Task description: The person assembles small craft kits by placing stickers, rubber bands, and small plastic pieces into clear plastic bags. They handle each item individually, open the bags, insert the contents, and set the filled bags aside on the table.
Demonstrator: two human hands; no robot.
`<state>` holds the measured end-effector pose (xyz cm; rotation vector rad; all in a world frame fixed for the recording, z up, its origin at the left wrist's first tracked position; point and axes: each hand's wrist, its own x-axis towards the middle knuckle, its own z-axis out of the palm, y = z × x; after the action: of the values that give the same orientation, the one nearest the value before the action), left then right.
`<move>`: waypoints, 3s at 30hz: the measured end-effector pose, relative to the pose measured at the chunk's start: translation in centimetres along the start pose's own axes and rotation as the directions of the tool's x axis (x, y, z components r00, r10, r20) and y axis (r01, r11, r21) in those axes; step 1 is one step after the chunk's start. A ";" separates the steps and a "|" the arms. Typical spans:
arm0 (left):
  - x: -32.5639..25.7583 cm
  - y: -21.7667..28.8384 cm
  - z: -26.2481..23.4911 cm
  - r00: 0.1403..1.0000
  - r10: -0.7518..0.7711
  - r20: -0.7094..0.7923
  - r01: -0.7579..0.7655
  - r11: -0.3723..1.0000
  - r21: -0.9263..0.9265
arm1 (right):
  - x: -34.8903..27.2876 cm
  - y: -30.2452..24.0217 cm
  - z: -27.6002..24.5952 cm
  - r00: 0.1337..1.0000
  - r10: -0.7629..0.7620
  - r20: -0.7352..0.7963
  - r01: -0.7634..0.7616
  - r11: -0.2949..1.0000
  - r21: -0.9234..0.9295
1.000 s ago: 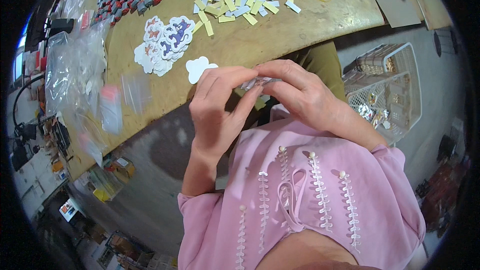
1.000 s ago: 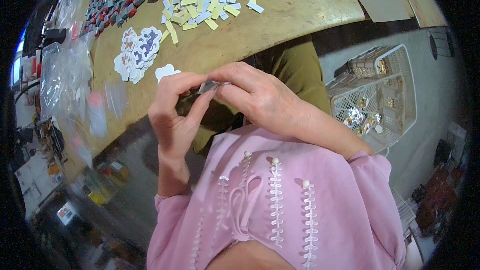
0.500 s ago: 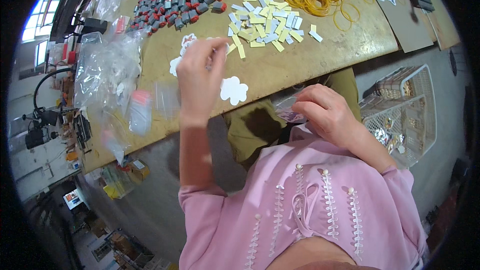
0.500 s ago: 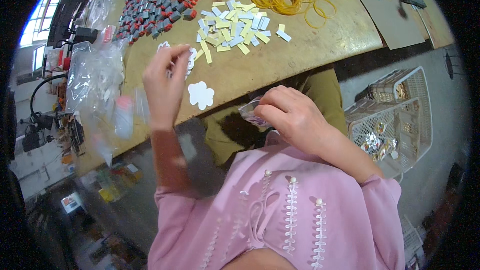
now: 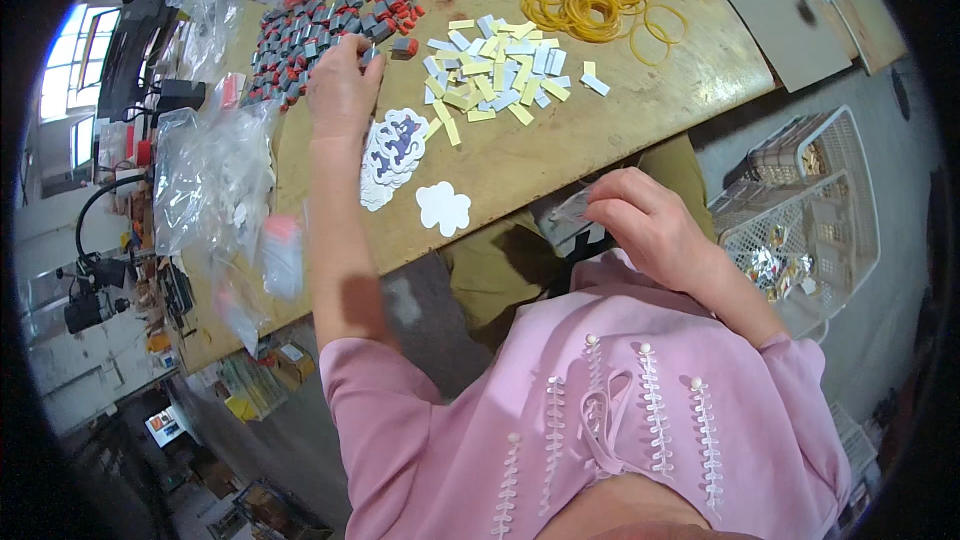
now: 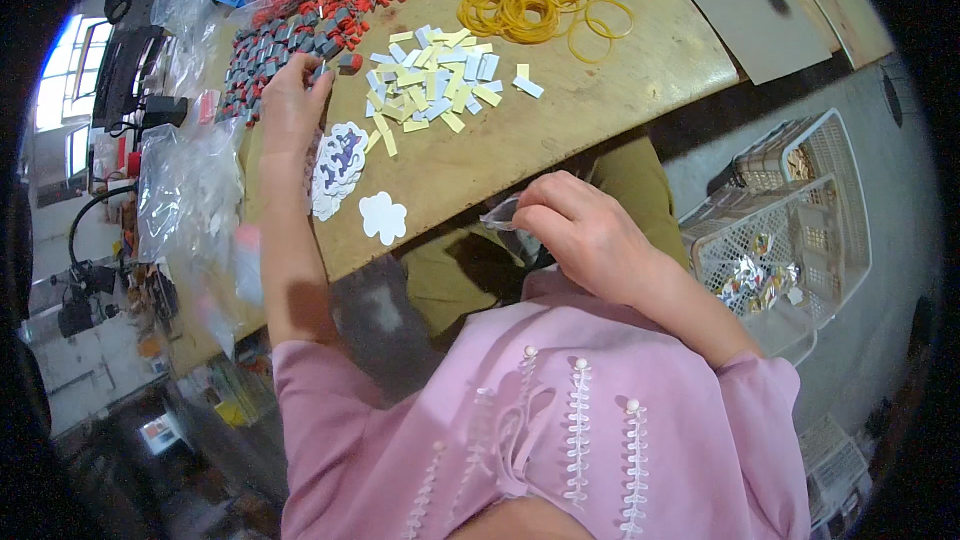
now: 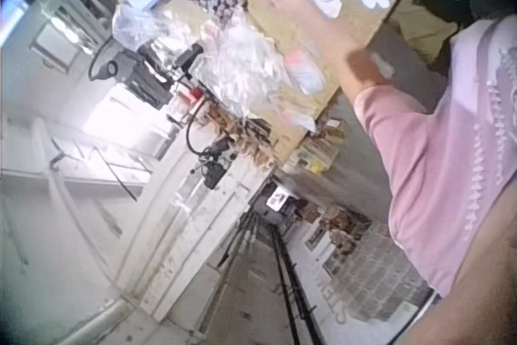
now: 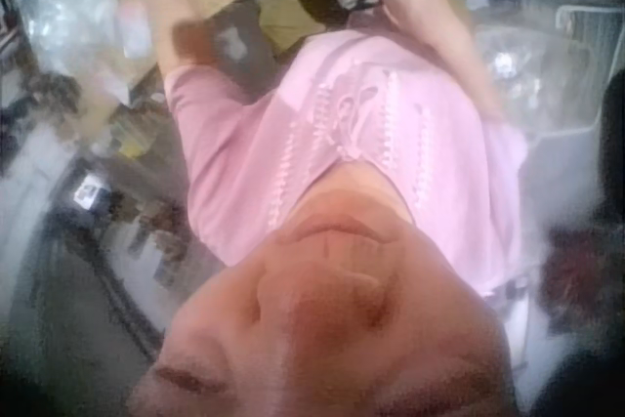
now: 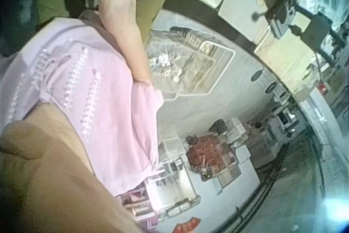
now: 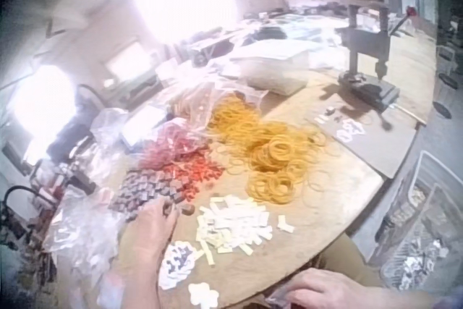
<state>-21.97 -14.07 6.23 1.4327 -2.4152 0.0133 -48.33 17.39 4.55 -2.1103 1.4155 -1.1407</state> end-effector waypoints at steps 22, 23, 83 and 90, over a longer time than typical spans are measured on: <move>-11.6 12.2 -6.5 0.923 0.382 -0.042 -0.303 0.656 -0.691 | 1.7 -1.1 -0.5 0.993 0.011 0.119 -0.028 0.990 0.139; -10.4 11.7 -5.9 0.941 0.329 -0.080 -0.304 0.719 -0.624 | 1.6 -1.1 -0.4 0.994 0.014 0.111 -0.030 0.989 0.144; 3.8 15.0 0.7 0.788 0.263 0.556 0.552 0.097 -0.828 | -2.2 2.0 -2.0 0.991 0.129 0.016 -0.130 0.974 0.185; 2.6 14.3 0.6 0.760 0.242 0.604 0.605 0.078 -0.793 | -2.3 2.1 -1.7 0.990 0.134 0.038 -0.139 0.974 0.181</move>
<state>-35.46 -9.36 8.70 0.9643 -1.5534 -2.1075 -51.36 18.70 3.22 -1.8652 1.3652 -1.1397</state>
